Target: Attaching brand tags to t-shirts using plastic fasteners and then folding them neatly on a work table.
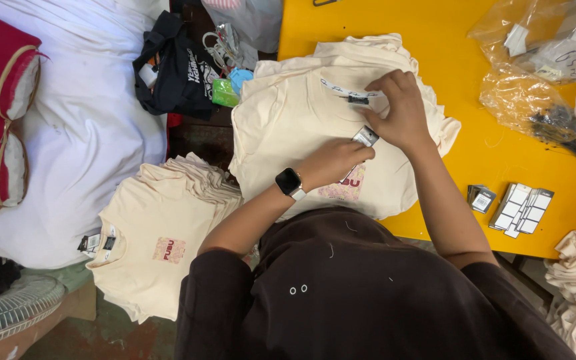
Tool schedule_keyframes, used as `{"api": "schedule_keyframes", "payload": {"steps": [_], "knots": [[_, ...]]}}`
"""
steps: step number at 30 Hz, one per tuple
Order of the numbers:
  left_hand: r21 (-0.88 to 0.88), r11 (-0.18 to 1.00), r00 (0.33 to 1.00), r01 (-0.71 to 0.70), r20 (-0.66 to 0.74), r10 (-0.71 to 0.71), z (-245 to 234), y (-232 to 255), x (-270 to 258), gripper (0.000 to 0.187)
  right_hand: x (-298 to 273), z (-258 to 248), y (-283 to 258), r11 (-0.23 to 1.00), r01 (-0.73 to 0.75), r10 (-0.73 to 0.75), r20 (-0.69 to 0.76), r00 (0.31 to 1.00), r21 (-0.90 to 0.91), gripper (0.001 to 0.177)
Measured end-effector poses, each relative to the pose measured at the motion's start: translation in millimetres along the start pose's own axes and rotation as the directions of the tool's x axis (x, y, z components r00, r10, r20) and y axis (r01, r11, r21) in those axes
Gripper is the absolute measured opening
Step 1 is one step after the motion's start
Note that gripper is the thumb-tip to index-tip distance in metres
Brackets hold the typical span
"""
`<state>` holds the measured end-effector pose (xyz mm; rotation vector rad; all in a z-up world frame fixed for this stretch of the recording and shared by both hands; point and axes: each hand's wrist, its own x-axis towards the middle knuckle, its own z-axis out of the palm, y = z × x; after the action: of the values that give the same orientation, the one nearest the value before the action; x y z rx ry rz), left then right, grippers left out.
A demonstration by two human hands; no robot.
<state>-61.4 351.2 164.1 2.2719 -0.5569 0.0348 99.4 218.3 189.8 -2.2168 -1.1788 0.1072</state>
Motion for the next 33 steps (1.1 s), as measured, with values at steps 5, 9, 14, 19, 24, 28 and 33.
{"api": "schedule_keyframes", "payload": {"steps": [5,9,14,19,24,28,33], "knots": [[-0.146,0.988,0.972,0.059,-0.216,-0.090,-3,-5,-6,0.006,21,32,-3,0.999,0.001,-0.006,0.105,0.994,0.053,0.018],[-0.503,0.847,0.841,0.174,-0.372,-0.393,-3,-25,-8,0.011,23,40,-5,0.975,0.056,-0.056,-0.007,0.998,0.214,0.010],[-0.964,0.267,0.586,-0.004,-0.219,-0.780,-1,-55,-7,0.012,17,40,-7,0.926,0.035,0.024,-0.152,0.988,0.376,0.016],[-0.986,0.161,0.584,-0.053,-0.161,-0.796,-5,-58,-8,0.010,8,34,-15,0.969,0.193,-0.151,-0.249,0.957,0.152,0.007],[-0.990,0.121,0.584,-0.073,-0.141,-0.799,-4,-60,-9,0.010,5,33,-23,0.951,0.298,-0.308,-0.288,0.907,-0.080,0.015],[-0.992,0.109,0.590,-0.059,-0.123,-0.798,-6,-61,-9,0.011,5,32,-26,0.936,0.310,-0.347,-0.288,0.892,-0.168,0.017],[-0.991,0.123,0.598,-0.046,-0.126,-0.792,-2,-64,-9,0.011,4,29,-31,0.919,0.312,-0.373,-0.274,0.886,-0.241,0.020]]}}
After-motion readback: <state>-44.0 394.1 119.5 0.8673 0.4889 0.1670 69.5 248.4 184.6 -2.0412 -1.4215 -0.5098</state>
